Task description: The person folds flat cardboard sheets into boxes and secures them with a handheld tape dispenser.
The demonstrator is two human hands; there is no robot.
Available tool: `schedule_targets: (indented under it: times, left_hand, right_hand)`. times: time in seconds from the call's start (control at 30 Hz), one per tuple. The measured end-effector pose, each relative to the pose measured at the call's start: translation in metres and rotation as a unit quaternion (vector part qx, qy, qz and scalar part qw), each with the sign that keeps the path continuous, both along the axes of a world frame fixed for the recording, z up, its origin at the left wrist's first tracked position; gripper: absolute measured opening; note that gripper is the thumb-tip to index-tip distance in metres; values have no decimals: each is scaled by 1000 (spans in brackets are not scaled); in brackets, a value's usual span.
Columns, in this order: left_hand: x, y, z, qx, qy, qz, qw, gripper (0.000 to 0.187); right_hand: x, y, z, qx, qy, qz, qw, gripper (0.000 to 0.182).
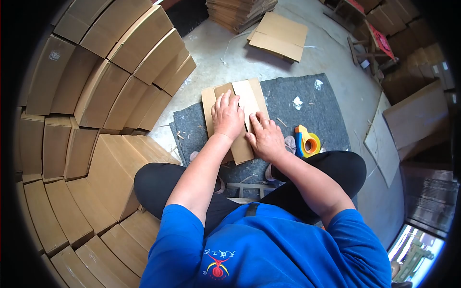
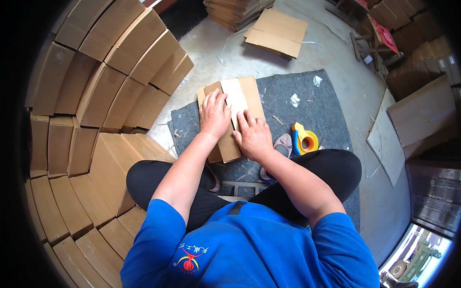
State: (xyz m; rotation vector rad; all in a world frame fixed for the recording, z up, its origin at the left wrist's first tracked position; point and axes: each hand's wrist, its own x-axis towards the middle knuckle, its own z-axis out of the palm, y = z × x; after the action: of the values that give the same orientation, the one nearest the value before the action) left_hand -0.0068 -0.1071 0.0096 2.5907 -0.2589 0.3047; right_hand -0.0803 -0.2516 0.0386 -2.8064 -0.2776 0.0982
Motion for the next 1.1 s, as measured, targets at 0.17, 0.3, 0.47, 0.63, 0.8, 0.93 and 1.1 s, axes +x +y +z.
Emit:
schedule_targets:
  times: [0.17, 0.3, 0.47, 0.63, 0.8, 0.93, 1.1]
  left_hand:
    - [-2, 0, -15, 56, -44, -1, 997, 35]
    - [15, 4, 11, 91, 51, -29, 994, 34]
    - [55, 9, -17, 97, -17, 37, 994, 64]
    - [50, 6, -20, 72, 84, 10, 994, 62]
    - [49, 7, -19, 98, 82, 17, 992, 63]
    - [52, 18, -27, 94, 64, 7, 994, 61]
    - [53, 16, -22, 62, 70, 4, 996, 60]
  right_hand:
    - [-2, 5, -10, -31, -34, 5, 999, 61]
    - [-1, 5, -19, -31, -46, 6, 998, 61]
    - [0, 4, -21, 10, -75, -3, 997, 59]
    - [0, 0, -27, 30, -80, 2, 996, 59]
    - [4, -2, -27, 92, -34, 9, 995, 65]
    - [0, -33, -1, 109, 83, 158, 978, 93]
    - [-25, -25, -4, 55, 52, 146, 986, 101]
